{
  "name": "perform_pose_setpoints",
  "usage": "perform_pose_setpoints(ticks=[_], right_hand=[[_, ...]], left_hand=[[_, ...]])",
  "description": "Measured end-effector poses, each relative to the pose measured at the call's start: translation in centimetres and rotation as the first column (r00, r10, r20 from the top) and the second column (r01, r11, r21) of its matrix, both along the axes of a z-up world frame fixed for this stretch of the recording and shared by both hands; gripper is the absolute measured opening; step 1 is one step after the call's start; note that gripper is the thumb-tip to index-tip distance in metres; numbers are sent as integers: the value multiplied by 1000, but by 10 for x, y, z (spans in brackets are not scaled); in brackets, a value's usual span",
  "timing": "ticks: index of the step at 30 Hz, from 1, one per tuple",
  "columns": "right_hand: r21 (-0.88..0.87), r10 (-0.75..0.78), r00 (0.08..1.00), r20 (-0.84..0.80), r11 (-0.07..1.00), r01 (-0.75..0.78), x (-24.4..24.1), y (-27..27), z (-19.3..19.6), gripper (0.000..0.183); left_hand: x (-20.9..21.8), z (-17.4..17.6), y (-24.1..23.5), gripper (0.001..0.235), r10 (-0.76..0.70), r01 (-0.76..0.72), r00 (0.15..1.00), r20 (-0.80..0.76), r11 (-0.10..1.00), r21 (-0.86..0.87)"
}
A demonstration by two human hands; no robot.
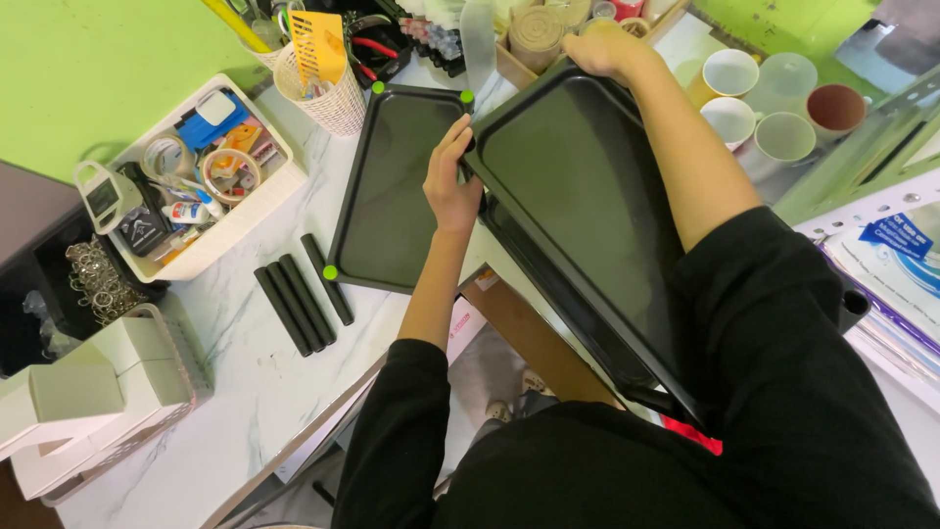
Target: The person assembles a small rolling cart on a workbench, fitting black plastic tubes into the corner sockets of dark trays and pressing green corner caps onto the tube ends. They attach the trays to form tiers, then lift and stand the finished cart upright on the floor.
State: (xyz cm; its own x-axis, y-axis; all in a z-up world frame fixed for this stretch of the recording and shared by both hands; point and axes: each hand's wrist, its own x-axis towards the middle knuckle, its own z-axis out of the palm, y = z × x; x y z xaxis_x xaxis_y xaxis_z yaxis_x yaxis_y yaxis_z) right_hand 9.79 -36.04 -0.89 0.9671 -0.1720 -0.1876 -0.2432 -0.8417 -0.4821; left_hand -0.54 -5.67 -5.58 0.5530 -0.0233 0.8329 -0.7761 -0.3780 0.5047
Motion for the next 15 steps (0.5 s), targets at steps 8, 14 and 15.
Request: perform_pose_setpoints(ticks=[8, 14, 15], right_hand=[[10, 53, 984, 170, 998, -56, 1, -10, -19, 67], [-113, 25, 971, 236, 994, 2, -35, 18, 13, 73], [-162, 0, 968, 250, 986, 42, -44, 25, 17, 72]], left_hand=[[11, -14, -11, 46, -19, 27, 995, 101, 997, -73], [11, -15, -8, 46, -1, 3, 994, 108, 1000, -23], [9, -16, -5, 47, -5, 5, 993, 116, 1000, 2]])
